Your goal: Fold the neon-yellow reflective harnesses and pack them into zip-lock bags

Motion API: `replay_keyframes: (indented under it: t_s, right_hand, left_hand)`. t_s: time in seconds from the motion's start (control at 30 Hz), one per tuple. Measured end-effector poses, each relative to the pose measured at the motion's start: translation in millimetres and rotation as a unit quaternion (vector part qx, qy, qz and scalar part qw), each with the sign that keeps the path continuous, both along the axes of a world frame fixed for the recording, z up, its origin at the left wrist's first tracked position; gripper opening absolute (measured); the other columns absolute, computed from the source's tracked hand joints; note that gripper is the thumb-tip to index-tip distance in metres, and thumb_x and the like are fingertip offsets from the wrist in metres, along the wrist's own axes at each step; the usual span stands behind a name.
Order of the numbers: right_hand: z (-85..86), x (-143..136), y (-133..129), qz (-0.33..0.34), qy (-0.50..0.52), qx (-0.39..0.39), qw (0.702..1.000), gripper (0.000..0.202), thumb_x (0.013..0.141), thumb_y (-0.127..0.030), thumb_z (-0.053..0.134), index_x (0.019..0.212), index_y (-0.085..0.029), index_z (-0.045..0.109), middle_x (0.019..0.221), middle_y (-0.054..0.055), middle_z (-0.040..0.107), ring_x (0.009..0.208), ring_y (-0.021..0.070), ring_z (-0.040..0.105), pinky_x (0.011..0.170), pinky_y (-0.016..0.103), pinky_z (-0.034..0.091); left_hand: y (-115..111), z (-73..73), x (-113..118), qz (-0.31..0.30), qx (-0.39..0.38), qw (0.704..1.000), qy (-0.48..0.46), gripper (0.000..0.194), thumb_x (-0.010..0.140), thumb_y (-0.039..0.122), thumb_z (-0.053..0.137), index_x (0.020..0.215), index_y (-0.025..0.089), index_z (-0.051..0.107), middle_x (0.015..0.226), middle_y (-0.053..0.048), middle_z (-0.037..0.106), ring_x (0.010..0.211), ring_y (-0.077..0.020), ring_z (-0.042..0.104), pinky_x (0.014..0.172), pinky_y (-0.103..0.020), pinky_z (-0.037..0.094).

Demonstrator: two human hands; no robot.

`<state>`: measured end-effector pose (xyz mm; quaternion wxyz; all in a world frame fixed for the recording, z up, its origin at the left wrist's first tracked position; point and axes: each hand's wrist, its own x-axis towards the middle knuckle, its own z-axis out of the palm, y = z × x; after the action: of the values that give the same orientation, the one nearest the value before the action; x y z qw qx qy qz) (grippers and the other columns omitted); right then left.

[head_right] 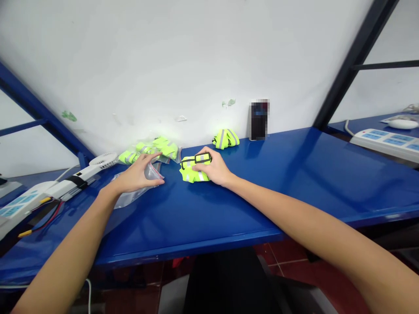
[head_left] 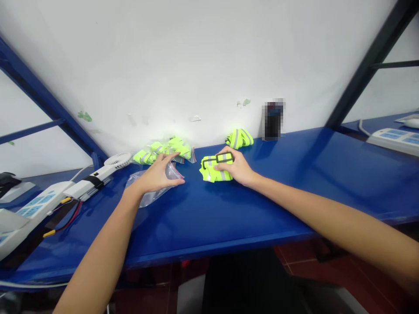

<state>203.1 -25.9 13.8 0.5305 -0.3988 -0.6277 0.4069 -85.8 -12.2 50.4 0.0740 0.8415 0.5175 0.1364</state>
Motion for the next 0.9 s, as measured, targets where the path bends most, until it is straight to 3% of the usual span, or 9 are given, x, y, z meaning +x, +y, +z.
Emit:
replay_keyframes:
  t_s: [0.13, 0.27, 0.37, 0.47, 0.57, 0.73, 0.9]
  right_hand:
    - [-0.8, -4.1, 1.2, -0.008, 0.120, -0.056, 0.991, 0.036, 0.057, -0.026, 0.079, 0.084, -0.023, 0.055, 0.076, -0.004, 0.056, 0.071, 0.0170, 0.057, 0.065, 0.030, 0.047]
    - [-1.3, -3.7, 4.0, -0.026, 0.141, -0.065, 0.988, 0.036, 0.058, -0.026, 0.077, 0.087, -0.023, 0.056, 0.079, -0.003, 0.059, 0.073, 0.0173, 0.059, 0.067, 0.030, 0.049]
    - [-2.2, -1.6, 6.4, -0.050, 0.115, -0.059, 0.990, 0.035, 0.058, -0.027, 0.076, 0.087, -0.022, 0.056, 0.081, -0.002, 0.060, 0.075, 0.0180, 0.060, 0.068, 0.030, 0.050]
    - [-3.5, -0.4, 8.2, -0.061, 0.101, -0.056, 0.992, 0.036, 0.057, -0.028, 0.076, 0.088, -0.022, 0.056, 0.081, -0.002, 0.061, 0.076, 0.0182, 0.060, 0.069, 0.031, 0.050]
    - [-4.1, -0.3, 9.2, -0.062, 0.104, -0.061, 0.991, 0.037, 0.057, -0.029, 0.075, 0.088, -0.022, 0.056, 0.081, -0.002, 0.060, 0.075, 0.0184, 0.060, 0.067, 0.031, 0.050]
    - [-2.9, 0.3, 9.3, -0.068, 0.113, -0.070, 0.989, 0.038, 0.055, -0.027, 0.075, 0.088, -0.022, 0.057, 0.081, -0.002, 0.060, 0.075, 0.0182, 0.060, 0.065, 0.030, 0.048]
    - [-3.4, 2.1, 11.4, -0.099, 0.106, -0.062, 0.988, 0.038, 0.056, -0.028, 0.075, 0.088, -0.021, 0.057, 0.078, -0.003, 0.058, 0.074, 0.0183, 0.059, 0.066, 0.030, 0.047]
  left_hand:
    - [-9.1, -7.8, 26.9, -0.076, 0.041, 0.995, -0.048, 0.099, 0.068, 0.064, 0.072, 0.149, 0.031, 0.025, 0.141, -0.011, 0.041, 0.131, -0.0351, 0.043, 0.107, -0.049, 0.037]
    - [-13.5, -21.2, 46.2, -0.110, 0.005, 0.993, -0.047, 0.084, 0.069, 0.064, 0.071, 0.136, 0.026, 0.037, 0.135, -0.011, 0.047, 0.120, -0.0326, 0.051, 0.101, -0.047, 0.043]
    - [-14.3, -29.5, 52.8, -0.135, -0.023, 0.990, -0.016, 0.058, 0.084, 0.062, 0.056, 0.126, 0.024, 0.043, 0.126, -0.010, 0.052, 0.114, -0.0298, 0.053, 0.097, -0.046, 0.044]
    - [-14.4, -34.0, 54.9, -0.156, -0.010, 0.988, -0.011, 0.037, 0.098, 0.048, 0.034, 0.123, 0.023, 0.046, 0.126, -0.009, 0.054, 0.116, -0.0266, 0.050, 0.101, -0.046, 0.040]
    - [-13.2, -36.4, 54.5, -0.167, 0.009, 0.986, -0.026, 0.034, 0.099, 0.041, 0.031, 0.124, 0.023, 0.046, 0.127, -0.009, 0.054, 0.118, -0.0255, 0.049, 0.103, -0.045, 0.039]
    - [-9.6, -40.5, 52.8, -0.170, -0.003, 0.985, -0.032, 0.037, 0.099, 0.042, 0.036, 0.130, 0.026, 0.049, 0.138, -0.011, 0.046, 0.129, -0.0269, 0.044, 0.109, -0.047, 0.035]
    - [-8.3, -42.9, 53.2, -0.159, 0.000, 0.986, -0.049, 0.033, 0.097, 0.041, 0.040, 0.116, 0.028, 0.064, 0.144, -0.010, 0.042, 0.136, -0.0283, 0.040, 0.112, -0.049, 0.034]
